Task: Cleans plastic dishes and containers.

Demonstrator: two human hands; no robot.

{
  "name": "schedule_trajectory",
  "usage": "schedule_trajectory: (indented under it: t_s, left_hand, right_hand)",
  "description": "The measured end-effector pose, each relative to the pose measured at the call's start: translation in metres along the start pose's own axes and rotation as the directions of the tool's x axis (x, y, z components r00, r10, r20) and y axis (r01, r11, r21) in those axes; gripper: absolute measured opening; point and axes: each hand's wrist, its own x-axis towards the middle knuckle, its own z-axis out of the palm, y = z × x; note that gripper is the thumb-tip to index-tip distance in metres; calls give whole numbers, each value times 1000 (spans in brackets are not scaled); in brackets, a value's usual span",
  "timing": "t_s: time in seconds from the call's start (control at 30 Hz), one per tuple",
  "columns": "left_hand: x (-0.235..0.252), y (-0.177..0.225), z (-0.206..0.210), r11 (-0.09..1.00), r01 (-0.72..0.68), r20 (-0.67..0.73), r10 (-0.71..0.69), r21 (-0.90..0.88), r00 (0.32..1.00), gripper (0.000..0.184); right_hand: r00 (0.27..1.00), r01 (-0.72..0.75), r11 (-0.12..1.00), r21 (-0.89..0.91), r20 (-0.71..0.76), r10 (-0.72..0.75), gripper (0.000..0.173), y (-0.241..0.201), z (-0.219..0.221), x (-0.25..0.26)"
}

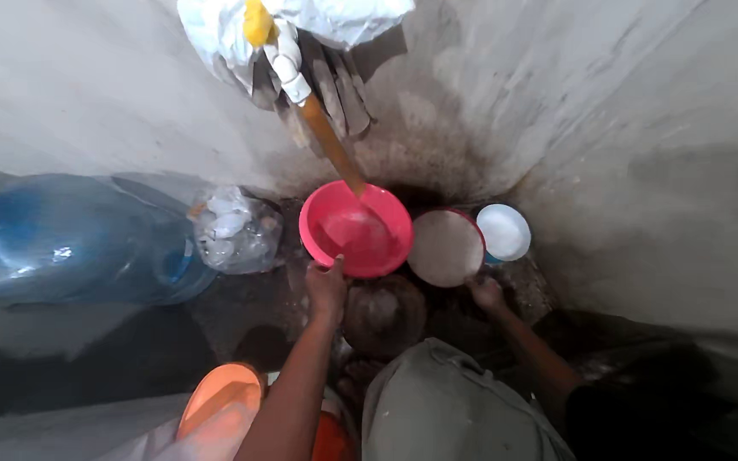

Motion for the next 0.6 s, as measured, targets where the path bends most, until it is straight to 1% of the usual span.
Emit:
schedule_trajectory:
  t_s: [0.07, 0.17, 0.23, 0.3, 0.33, 0.4, 0.43, 0.47, 0.53, 0.6]
  left_hand:
    - [4, -10, 0, 999, -31, -1, 31, 36, 1000, 45]
    - [8, -28, 0, 997, -54, -12, 55, 62, 998, 51]
    - [5, -36, -1, 995, -46, -9, 47, 88, 999, 58]
    - [-5, -37, -1, 997, -39, 5, 39, 61, 999, 60]
    - [-11, -37, 0, 999, -38, 8, 38, 21, 999, 59]
    - [-23, -39, 1, 996, -37, 10, 38, -83, 999, 52]
    - [-27, -42, 2, 991, -31, 1, 32, -127, 999, 49]
    - [-31, -47, 1, 988, -16, -6, 15, -156, 1000, 47]
    - [-35, -65, -1, 984, 15, -18, -18, -176, 1000, 45]
    - [-39, -82, -2, 986, 60, 0, -61, -155, 998, 43]
  right_hand:
    - [999, -30, 999, 34, -21, 31, 60, 4, 11, 0]
    - [999, -28, 996, 86, -33, 31, 61, 8, 21, 1]
    - [999, -6, 996, 85, -52, 10, 61, 11, 21, 3]
    - [993, 50, 997, 59, -108, -43, 61, 12, 15, 6]
    - [982, 94, 995, 37, -168, -86, 59, 12, 10, 8]
    - [934, 182, 981, -67, -300, -194, 54, 9, -1, 16]
    - [916, 208, 970, -129, -323, -239, 51, 1, -8, 21]
    - [901, 250, 949, -192, -314, -300, 48, -11, -15, 26]
    - [857, 382, 865, -327, -226, -464, 42, -43, -26, 39]
    - [786, 522, 725, -449, -77, -613, 37, -84, -29, 56]
